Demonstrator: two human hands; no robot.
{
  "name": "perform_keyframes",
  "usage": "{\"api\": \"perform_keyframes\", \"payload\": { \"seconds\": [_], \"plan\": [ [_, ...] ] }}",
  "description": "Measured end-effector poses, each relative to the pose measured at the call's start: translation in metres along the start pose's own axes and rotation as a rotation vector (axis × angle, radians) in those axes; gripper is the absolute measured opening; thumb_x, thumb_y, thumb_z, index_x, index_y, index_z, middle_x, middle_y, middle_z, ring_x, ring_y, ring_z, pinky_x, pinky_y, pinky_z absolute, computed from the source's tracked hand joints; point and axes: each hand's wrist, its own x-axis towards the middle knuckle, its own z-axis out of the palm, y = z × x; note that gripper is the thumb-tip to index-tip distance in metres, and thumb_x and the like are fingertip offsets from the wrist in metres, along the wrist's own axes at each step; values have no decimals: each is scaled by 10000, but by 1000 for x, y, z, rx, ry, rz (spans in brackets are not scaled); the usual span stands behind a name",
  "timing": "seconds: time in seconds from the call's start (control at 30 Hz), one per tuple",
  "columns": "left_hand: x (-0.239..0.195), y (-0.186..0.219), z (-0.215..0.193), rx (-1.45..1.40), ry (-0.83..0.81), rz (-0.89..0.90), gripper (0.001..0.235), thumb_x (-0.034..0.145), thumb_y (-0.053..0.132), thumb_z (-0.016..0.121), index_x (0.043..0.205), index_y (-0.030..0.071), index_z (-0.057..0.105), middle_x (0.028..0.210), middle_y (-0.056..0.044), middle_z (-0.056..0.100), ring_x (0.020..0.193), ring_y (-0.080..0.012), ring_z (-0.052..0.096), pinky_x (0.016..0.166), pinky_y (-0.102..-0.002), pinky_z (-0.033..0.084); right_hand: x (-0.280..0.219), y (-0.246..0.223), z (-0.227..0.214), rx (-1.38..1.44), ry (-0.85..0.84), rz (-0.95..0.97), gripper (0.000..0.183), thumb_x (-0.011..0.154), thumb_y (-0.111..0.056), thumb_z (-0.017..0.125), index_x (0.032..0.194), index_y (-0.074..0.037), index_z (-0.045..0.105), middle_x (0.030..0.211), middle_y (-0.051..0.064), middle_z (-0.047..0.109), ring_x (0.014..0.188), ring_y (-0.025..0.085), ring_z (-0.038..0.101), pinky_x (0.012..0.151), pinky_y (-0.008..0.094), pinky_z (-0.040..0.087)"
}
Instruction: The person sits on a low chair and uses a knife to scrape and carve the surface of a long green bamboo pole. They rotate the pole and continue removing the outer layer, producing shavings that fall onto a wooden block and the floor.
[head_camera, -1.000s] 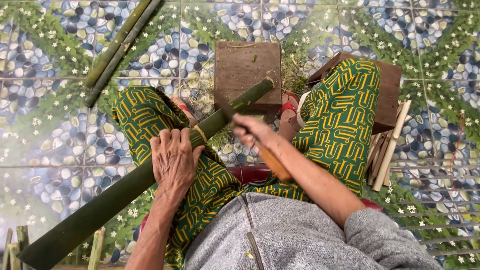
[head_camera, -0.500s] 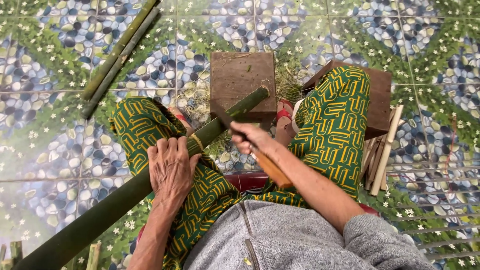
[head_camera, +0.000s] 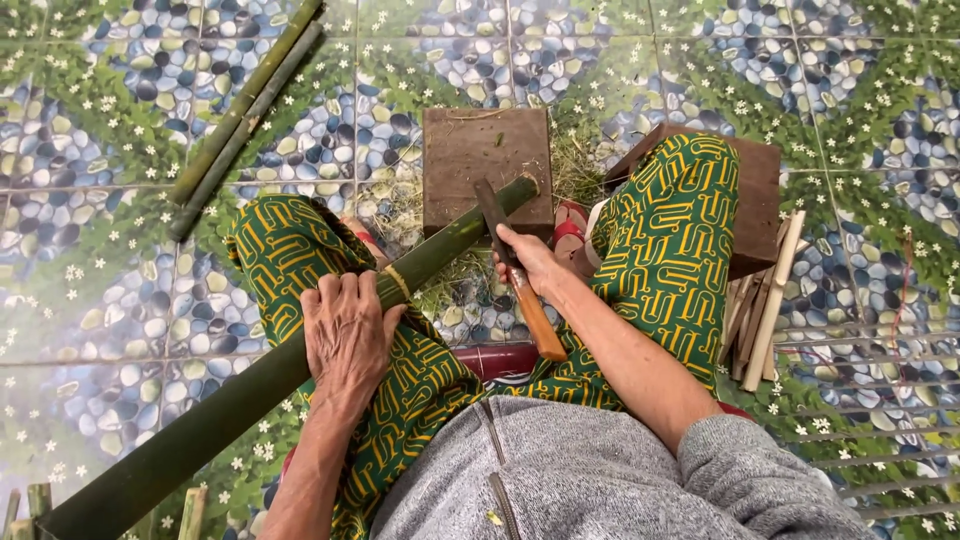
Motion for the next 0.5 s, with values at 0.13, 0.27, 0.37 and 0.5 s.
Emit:
{"api": "perform_keyframes", "payload": {
  "seconds": [0.13, 0.27, 0.37, 0.5],
  "plan": [
    [1, -1, 1, -23, 3, 3, 486, 972, 550, 617, 1144, 97, 576, 924, -72, 532, 984, -224, 466, 887, -375, 340, 0, 1, 4, -51, 58, -50, 362, 958, -392, 740, 979, -44, 639, 707, 135, 639, 477, 222, 643, 413, 380, 552],
    [1, -2, 5, 2, -25, 0, 510, 932, 562, 658, 1164, 114, 577, 941, -65, 550, 989, -221, 484, 889, -376, 350, -3, 1, 6, -134, 53, -92, 338, 947, -358, 762, 1020, -57, 628, 700, 164, 649, 478, 251, 664, 391, 413, 579],
    [0, -6, 8, -16, -46, 7, 515, 920, 540, 679, 1192, 117, 570, 953, -62, 565, 995, -224, 511, 888, -381, 369, -14, -5, 18, -126, 12, -84, 319, 957, -326, 736, 1056, -53, 603, 723, 166, 656, 495, 238, 667, 399, 406, 584],
    [-2, -13, 6, -198, 24, -59, 534, 847, 476, 787, 1225, 134, 626, 940, -58, 624, 906, -247, 631, 835, -384, 443, -54, -43, 31, -9, -158, -113, 425, 992, -258, 672, 1290, -16, 487, 717, 198, 674, 472, 223, 644, 358, 375, 569]
  ]
}}
